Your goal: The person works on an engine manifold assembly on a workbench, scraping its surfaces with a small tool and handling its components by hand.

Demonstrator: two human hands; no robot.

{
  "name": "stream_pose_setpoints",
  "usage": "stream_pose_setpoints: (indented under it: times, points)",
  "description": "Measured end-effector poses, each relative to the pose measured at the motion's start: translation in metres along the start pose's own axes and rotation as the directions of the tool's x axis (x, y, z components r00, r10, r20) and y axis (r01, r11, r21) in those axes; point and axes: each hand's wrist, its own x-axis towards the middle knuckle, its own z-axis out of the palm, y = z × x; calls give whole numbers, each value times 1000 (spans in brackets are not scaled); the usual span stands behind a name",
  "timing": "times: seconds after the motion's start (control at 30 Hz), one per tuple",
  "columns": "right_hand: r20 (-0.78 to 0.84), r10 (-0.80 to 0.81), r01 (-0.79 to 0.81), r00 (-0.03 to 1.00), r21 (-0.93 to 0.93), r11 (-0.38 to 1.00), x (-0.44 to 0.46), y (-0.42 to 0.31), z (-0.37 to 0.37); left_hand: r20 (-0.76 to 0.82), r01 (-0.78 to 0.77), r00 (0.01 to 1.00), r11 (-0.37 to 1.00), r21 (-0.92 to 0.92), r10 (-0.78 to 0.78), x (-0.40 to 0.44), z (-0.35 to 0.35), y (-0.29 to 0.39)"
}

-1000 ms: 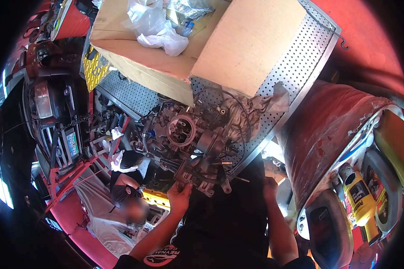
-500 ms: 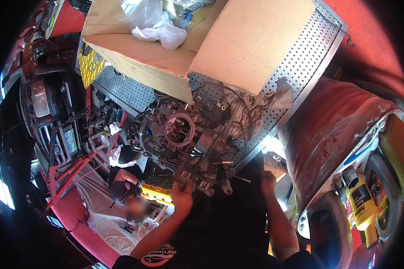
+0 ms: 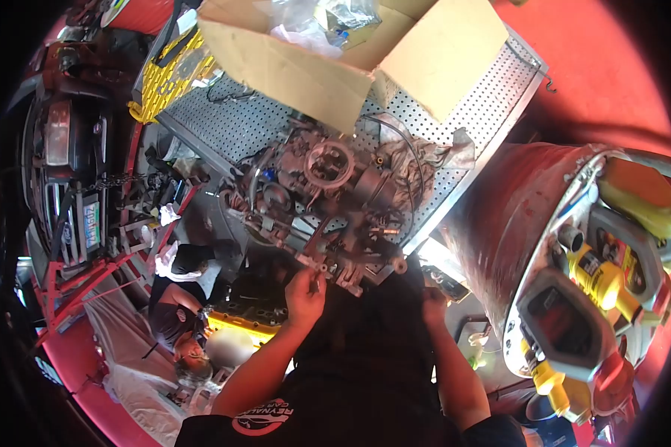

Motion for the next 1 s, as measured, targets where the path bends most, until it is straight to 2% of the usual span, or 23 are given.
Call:
stream_pose_setpoints:
  times: [0.07, 0.13, 0.27, 0.3, 0.43, 0.53, 0.57, 0.67, 0.73, 0.8, 0.83, 0.87, 0.93, 0.97, 1.0]
  points:
    - [-21, -47, 48, 999, 20, 999, -9, 19, 7, -24, -93, 995, 996, -1, 93, 1, 0, -2]
    - [-21, -58, 59, 998, 79, 995, -18, 32, 11, -63, -67, 996, 996, -58, 63, -3, 5, -2]
    - [15, -140, 140, 990, -1, 990, -47, 35, 1, -136, -18, 991, 996, -92, 5, -10, 19, -6]
    - [-1, -114, 114, 993, -19, 993, -56, 31, -2, -144, 0, 990, 996, -87, -13, -12, 23, -7]
    - [-7, -198, 197, 980, -96, 976, -103, -8, -26, -108, 34, 993, 997, -68, -41, -16, 18, -2]
    - [-43, -196, 187, 980, -162, 969, -130, -22, -38, -169, -19, 986, 999, -38, 12, -17, 21, -5]
    - [-43, -273, 269, 961, -89, 959, -116, 10, -40, -163, 3, 987, 999, -40, -9, -16, 21, -4]
    - [-60, -173, 171, 983, -40, 984, -130, 20, -44, -116, 88, 989, 995, -41, -92, -16, 18, 0]
    - [-30, -217, 211, 976, -136, 968, -131, 25, -49, -72, 158, 984, 987, -35, -161, -15, 7, -1]
    - [-27, -200, 184, 979, -285, 941, -132, 30, -52, 6, 330, 944, 943, -45, -330, -15, -7, -11]
    - [-15, -173, 162, 985, -279, 946, -127, 32, -54, -50, 333, 940, 941, -69, -336, -20, -11, -25]
    - [-13, -223, 211, 975, -268, 940, -121, 32, -55, -111, 326, 936, 941, -90, -335, -21, -16, -44]
    - [-26, -313, 298, 949, -238, 924, -113, 29, -55, -71, 520, 851, 854, -27, -520, -24, -26, -94]
    - [-39, -319, 306, 947, -187, 933, -104, 30, -53, -44, 621, 782, 784, -26, -621, -27, -15, -142]
    - [-28, -318, 303, 948, -231, 925, -111, 9, -52, 212, 139, 932, 829, 542, -294, -40, 2, -212]
